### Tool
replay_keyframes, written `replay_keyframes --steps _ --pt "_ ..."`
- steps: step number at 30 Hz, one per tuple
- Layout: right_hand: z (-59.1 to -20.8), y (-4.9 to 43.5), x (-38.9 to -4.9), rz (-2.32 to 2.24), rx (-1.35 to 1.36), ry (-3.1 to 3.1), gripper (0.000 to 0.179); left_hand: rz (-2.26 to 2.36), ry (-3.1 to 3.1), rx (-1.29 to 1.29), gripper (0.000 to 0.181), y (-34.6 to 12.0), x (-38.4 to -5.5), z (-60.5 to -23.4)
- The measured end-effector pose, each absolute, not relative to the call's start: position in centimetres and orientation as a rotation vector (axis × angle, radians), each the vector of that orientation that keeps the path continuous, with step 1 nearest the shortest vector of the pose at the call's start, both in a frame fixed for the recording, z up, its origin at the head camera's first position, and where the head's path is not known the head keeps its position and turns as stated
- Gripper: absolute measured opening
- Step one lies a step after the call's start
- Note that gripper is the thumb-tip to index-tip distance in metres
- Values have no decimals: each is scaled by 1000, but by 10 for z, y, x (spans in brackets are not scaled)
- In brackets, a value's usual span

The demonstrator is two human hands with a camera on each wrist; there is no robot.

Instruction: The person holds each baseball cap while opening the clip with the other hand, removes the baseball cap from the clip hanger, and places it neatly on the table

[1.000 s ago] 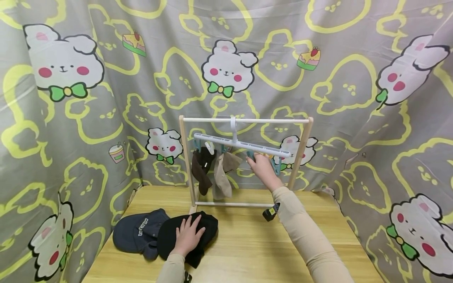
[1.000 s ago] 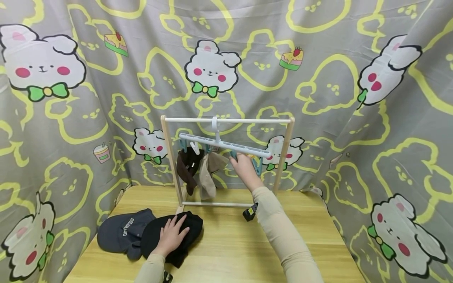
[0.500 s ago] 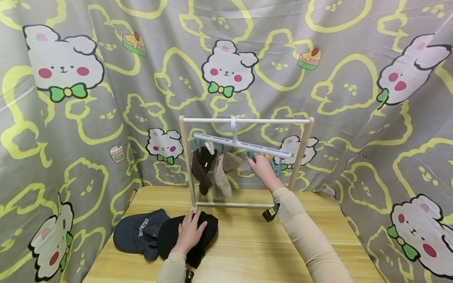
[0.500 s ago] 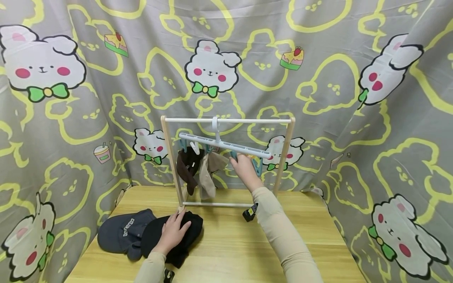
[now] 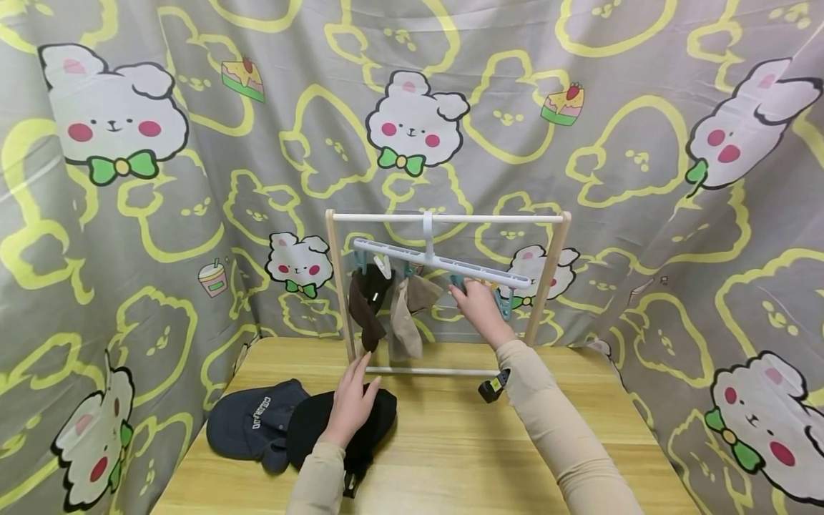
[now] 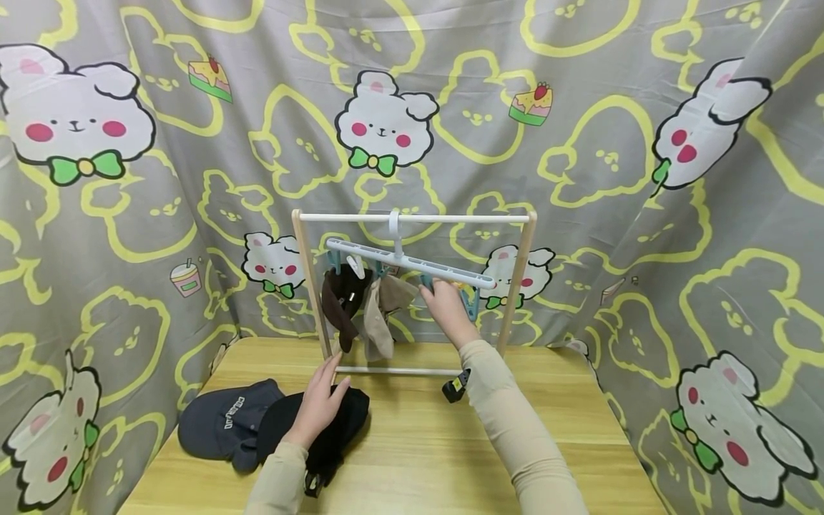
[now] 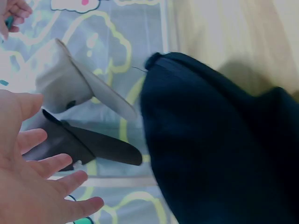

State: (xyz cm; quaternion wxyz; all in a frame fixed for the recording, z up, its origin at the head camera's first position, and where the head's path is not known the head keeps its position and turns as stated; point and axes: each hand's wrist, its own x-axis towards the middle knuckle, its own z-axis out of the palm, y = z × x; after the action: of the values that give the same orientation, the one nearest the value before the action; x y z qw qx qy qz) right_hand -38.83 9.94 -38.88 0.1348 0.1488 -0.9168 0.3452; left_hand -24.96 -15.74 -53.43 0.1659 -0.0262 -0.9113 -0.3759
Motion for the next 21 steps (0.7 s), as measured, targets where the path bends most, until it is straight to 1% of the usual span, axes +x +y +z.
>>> replay_keyframes --steps 8,21 --pt "-389 100 -389 983 430 -2665 35 -1177 -2516 -138 55 -151 -262 -513" --pt "-391 100 -389 1017 425 -2669 31 -1221 -2394 -161 46 -142 -280 -497"
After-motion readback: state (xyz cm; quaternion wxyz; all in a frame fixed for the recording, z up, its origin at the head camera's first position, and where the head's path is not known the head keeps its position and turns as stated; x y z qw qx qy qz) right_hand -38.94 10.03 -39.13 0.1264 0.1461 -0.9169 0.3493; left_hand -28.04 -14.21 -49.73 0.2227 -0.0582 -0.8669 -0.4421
